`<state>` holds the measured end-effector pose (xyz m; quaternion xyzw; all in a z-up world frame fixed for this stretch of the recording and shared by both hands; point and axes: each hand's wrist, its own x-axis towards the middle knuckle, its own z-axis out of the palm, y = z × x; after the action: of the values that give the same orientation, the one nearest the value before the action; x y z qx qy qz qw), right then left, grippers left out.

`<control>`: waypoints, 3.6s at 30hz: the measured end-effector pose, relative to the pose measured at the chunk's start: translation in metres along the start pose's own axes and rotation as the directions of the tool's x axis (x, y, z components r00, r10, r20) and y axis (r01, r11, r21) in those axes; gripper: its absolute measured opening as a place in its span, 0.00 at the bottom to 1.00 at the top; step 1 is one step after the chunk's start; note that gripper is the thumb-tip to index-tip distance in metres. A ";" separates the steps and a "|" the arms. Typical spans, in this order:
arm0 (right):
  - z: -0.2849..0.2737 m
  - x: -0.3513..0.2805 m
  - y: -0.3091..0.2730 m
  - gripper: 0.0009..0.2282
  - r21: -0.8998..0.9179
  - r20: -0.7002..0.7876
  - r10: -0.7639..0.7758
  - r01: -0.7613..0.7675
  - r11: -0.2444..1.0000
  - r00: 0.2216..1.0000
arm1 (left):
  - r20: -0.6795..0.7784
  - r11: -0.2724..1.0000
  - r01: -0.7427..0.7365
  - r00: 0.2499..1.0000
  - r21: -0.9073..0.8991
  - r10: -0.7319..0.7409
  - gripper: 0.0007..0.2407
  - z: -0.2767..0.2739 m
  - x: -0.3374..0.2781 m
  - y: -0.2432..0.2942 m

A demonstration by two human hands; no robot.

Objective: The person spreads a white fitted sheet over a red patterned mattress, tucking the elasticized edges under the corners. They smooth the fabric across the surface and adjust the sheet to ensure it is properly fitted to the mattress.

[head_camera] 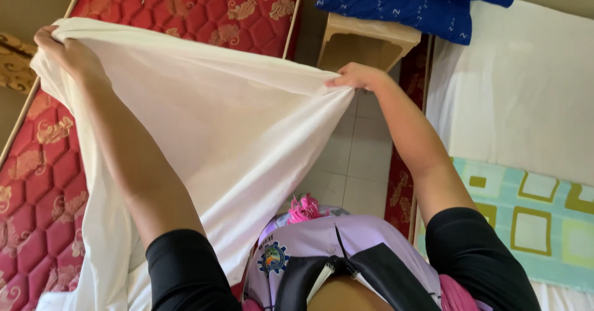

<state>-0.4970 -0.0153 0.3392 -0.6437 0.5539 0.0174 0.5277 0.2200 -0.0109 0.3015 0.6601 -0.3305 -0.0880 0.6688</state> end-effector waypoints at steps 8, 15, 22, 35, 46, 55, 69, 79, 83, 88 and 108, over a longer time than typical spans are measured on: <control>-0.035 0.107 0.007 0.16 0.616 -0.682 0.020 0.560 0.554 0.731 | 0.264 0.853 -0.310 0.941 0.420 0.213 0.36 0.092 -0.056 0.102; -0.095 0.206 -0.018 0.14 0.752 -0.573 -0.130 0.582 0.309 0.809 | 0.215 0.598 -0.137 0.975 0.790 -0.060 0.55 0.162 0.017 0.052; -0.147 0.282 -0.099 0.17 0.803 -0.060 -0.016 0.057 0.593 0.998 | 0.180 0.586 0.032 0.937 0.809 -0.300 0.54 0.225 0.162 -0.006; -0.212 0.448 -0.186 0.13 0.560 -0.648 -0.167 0.613 0.557 0.743 | 0.224 0.949 -0.109 0.974 0.296 0.042 0.40 0.353 0.394 0.007; -0.166 0.483 -0.120 0.16 0.558 -0.537 0.133 0.232 0.796 0.833 | 0.505 0.620 0.784 0.540 -0.011 -0.674 0.26 0.429 0.241 -0.308; -0.149 0.503 -0.089 0.14 0.628 -0.363 0.147 0.125 0.768 0.920 | 0.831 0.939 -0.082 0.495 0.335 -0.253 0.26 0.486 0.072 -0.157; -0.254 0.561 -0.107 0.08 0.815 -0.579 0.073 0.577 0.048 0.812 | 0.754 0.491 -0.623 0.265 0.609 -0.600 0.22 0.635 0.043 -0.156; -0.249 0.645 -0.057 0.06 -0.148 -0.729 -0.300 0.286 0.947 0.615 | 0.452 0.593 -0.170 0.814 0.787 -0.365 0.12 0.702 0.200 -0.148; -0.254 0.730 -0.010 0.06 0.039 -0.890 -0.158 0.418 0.908 0.427 | 0.429 0.717 -0.156 0.877 0.679 -0.216 0.16 0.739 0.194 -0.165; -0.250 0.795 0.095 0.18 0.461 -0.697 0.313 0.069 0.884 0.645 | 0.616 0.705 -0.368 0.777 0.607 -0.125 0.14 0.755 0.157 -0.242; -0.223 0.878 0.190 0.12 0.696 -0.434 0.350 0.062 0.716 0.830 | 0.786 0.536 -0.599 0.573 0.595 -0.232 0.20 0.781 0.162 -0.311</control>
<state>-0.4229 -0.7483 -0.2211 -0.3339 0.6955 -0.3256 0.5466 0.0071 -0.7798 -0.0091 0.7303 -0.6688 -0.1254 0.0605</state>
